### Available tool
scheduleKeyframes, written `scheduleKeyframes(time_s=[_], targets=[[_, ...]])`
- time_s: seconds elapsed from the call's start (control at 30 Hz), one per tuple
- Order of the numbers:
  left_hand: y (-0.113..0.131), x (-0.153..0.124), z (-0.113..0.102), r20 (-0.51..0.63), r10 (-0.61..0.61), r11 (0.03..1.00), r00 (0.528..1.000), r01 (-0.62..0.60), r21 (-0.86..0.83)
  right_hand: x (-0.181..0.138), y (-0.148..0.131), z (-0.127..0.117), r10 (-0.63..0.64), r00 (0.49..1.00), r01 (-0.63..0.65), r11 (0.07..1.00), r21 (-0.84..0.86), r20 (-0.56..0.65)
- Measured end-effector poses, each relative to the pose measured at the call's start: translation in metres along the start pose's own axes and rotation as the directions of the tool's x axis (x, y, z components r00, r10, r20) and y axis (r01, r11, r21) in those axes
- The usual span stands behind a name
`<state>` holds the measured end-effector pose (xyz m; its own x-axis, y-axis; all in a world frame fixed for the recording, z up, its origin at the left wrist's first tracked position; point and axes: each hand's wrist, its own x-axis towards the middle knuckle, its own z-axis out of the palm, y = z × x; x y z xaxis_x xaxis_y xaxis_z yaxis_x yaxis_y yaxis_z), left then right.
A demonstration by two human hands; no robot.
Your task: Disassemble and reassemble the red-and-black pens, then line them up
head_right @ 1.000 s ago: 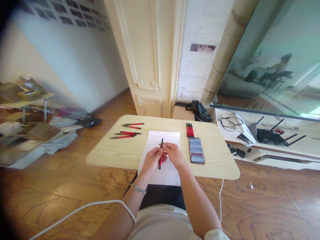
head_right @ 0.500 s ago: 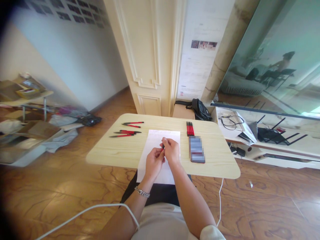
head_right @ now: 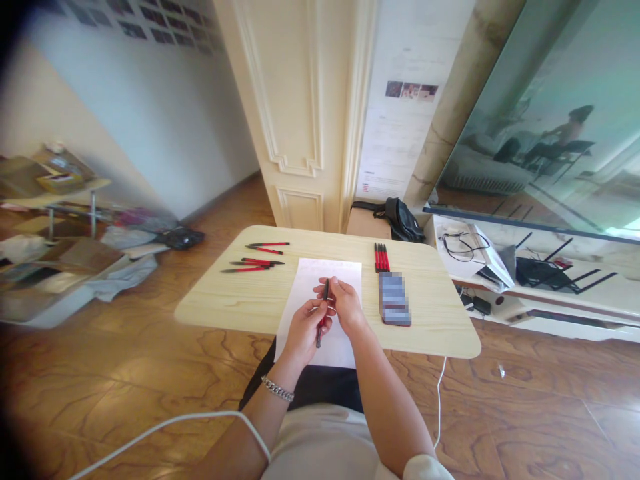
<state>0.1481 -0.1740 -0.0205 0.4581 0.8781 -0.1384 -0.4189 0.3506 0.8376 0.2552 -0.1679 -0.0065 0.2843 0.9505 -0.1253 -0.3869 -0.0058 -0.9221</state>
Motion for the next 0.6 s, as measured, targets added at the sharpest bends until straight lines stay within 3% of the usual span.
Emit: scheduleKeyframes(time_s=[0.2,0.43,0.6], targets=[[-0.0027,0.0005,0.0,-0.031,0.004,0.998,0.999,-0.002,0.057,0.0002,0.0039,-0.0021,-0.122,0.983,0.098,0.981,-0.167,-0.139],[-0.0034,-0.0028,-0.0011,-0.002,-0.008,0.999,1.0,0.008,0.047,-0.0033,0.0088,-0.0064,0.047,0.998,-0.048,0.999,0.011,0.028],[-0.0032,-0.0029,-0.0009,-0.021,0.003,0.998,1.0,-0.002,0.068,-0.003,0.0023,-0.0043,-0.042,0.998,0.037,0.995,-0.089,-0.054]])
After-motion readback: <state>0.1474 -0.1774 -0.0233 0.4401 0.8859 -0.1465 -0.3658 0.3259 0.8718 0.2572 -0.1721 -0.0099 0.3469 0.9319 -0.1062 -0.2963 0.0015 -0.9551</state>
